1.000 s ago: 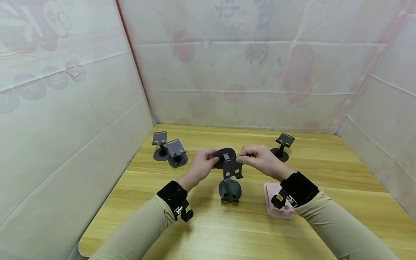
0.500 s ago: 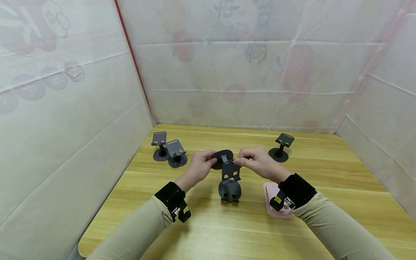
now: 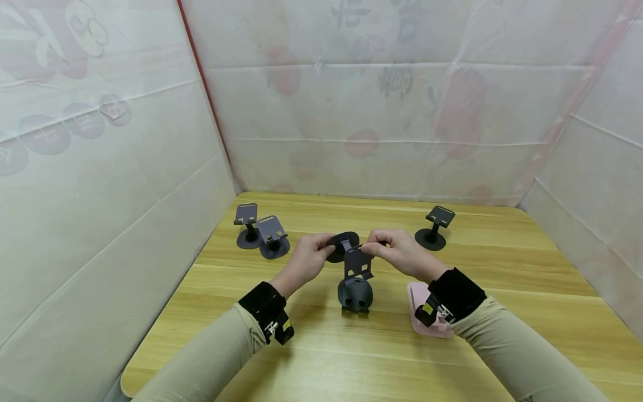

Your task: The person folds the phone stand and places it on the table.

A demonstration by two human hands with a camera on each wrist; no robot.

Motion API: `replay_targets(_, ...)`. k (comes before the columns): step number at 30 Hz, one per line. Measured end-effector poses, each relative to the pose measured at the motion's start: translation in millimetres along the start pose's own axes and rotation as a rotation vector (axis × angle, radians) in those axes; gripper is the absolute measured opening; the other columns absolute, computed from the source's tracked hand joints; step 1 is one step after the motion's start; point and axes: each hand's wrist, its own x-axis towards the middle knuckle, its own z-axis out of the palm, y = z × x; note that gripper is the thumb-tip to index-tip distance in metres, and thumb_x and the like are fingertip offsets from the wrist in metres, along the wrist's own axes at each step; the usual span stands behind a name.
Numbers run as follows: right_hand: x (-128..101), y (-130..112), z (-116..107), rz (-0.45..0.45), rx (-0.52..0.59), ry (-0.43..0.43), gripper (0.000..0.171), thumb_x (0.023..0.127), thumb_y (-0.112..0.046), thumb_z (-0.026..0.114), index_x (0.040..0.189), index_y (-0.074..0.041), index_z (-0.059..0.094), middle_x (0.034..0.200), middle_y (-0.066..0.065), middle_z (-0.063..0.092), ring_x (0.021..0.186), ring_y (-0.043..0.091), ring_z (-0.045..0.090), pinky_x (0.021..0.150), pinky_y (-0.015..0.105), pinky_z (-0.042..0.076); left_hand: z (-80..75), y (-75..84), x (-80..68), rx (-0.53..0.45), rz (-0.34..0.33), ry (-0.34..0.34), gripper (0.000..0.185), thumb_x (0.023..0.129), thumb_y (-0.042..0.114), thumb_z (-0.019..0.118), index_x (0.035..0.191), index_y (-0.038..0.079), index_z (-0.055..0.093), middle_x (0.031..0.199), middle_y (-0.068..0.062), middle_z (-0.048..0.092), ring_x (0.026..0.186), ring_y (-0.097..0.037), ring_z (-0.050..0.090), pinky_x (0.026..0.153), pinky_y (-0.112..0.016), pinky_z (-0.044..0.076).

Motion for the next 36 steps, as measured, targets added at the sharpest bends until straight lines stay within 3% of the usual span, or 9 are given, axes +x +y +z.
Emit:
replay_targets(9,2,4,5,0.022,0.041,0.000,0.026,0.104,-0.039,0.060,0.087,-0.020,0.064,0.084,0.008,0.053,0.069,0.021,0.040,0.067,0.034,0.035,-0.1,0.2,-2.3,0.041,0.039,0.014,0.026,0.101,0.001,0.061,0.124,0.004,0.072,0.116,-0.014,0.075,0.100,-0.023,0.074,0.077,-0.031,0.060)
replay_targets(28,6,9,12,0.075,0.105,0.002,0.035,0.105,-0.038,0.059,0.084,-0.011,0.058,0.077,0.006,0.043,0.066,0.022,0.034,0.063,0.032,0.031,2.2,3.1,-5.4,0.084,0.084,0.037,0.027,0.101,0.000,0.061,0.125,0.006,0.073,0.115,-0.013,0.075,0.097,-0.023,0.075,0.076,-0.031,0.060)
replay_targets(36,9,11,15,0.089,0.125,0.004,0.038,0.105,-0.038,0.059,0.084,-0.007,0.057,0.079,0.006,0.046,0.068,0.023,0.038,0.065,0.033,0.033,2.5,4.5,-5.6,0.124,0.148,0.059,0.026,0.101,-0.001,0.061,0.122,0.006,0.074,0.113,-0.013,0.076,0.093,-0.021,0.076,0.074,-0.028,0.061)
